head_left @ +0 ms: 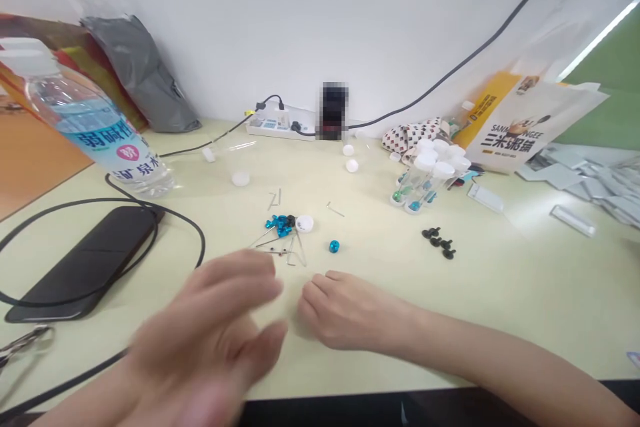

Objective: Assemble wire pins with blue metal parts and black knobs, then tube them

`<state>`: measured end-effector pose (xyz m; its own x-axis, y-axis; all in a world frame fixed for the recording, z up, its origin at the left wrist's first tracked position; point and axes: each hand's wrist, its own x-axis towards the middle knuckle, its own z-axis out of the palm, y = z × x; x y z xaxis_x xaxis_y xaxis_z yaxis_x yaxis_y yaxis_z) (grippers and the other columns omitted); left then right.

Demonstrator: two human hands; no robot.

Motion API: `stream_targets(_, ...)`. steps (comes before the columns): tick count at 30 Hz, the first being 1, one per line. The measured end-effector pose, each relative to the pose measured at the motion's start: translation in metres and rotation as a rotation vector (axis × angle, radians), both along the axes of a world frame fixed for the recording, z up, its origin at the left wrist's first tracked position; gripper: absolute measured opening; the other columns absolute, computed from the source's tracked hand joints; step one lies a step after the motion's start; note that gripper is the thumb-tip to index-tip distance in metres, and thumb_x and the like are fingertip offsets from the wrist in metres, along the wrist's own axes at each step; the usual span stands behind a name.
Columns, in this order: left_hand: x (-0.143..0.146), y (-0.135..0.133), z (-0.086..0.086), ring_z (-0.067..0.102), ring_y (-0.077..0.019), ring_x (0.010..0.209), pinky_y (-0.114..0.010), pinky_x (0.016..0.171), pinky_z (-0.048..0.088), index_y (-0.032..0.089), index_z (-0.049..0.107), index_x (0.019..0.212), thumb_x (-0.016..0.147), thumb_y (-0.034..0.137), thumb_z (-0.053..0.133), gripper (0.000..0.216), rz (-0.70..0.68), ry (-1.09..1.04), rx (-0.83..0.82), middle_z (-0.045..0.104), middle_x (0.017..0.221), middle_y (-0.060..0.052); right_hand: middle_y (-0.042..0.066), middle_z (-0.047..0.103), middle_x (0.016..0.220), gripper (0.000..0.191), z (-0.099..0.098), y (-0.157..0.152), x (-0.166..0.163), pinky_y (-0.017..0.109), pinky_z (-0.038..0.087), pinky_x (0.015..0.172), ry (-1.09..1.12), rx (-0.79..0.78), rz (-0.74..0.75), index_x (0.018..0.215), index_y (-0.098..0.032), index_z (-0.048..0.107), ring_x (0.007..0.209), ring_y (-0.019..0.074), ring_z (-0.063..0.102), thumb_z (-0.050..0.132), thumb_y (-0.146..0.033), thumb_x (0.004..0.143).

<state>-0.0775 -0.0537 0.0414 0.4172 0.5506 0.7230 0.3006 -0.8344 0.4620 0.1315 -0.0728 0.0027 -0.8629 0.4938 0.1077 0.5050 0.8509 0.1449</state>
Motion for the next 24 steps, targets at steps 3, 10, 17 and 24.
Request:
stream_targets(3,0.029,0.041,-0.010,0.058,-0.0174,0.084,-0.033,0.070,0.053,0.025,0.056,0.114,0.076,0.001,0.056,0.045,0.013,-0.007,0.225,0.059,0.094,-0.004,0.006,0.055,0.070,0.020,-0.001,0.004,0.014,0.030,0.040,0.051,0.125,-0.011,0.029,0.083,-0.012,0.056,0.062,0.0167,0.051,0.037,-0.006,0.090)
stream_targets(10,0.075,0.063,-0.053,0.052,-0.0204,0.107,-0.035,0.088,0.046,0.024,0.051,0.113,0.082,0.015,0.058,0.033,0.041,0.336,-0.496,0.059,0.113,-0.003,0.003,0.061,0.090,0.007,-0.018,0.035,0.047,0.026,0.050,0.066,1.373,-0.532,-0.382,0.096,-0.021,0.052,0.075,0.0117,0.061,0.049,-0.016,0.092)
stream_targets(17,0.086,0.056,-0.059,0.053,-0.0196,0.106,-0.034,0.087,0.040,0.029,0.043,0.116,0.079,0.005,0.055,0.045,-0.031,0.327,-0.680,0.065,0.097,0.004,0.001,0.061,0.084,0.004,-0.031,0.048,0.044,0.027,0.047,0.072,1.479,-0.712,-0.484,0.085,-0.019,0.056,0.078,0.0129,0.060,0.058,-0.021,0.088)
stream_targets(24,0.082,0.057,-0.059,0.056,-0.0194,0.100,-0.031,0.081,0.041,0.027,0.045,0.108,0.079,0.006,0.055,0.037,-0.065,0.306,-0.691,0.065,0.097,0.004,0.001,0.060,0.084,0.003,-0.031,0.047,0.045,0.025,0.047,0.070,1.399,-0.734,-0.447,0.087,-0.019,0.057,0.076,0.0118,0.059,0.056,-0.021,0.089)
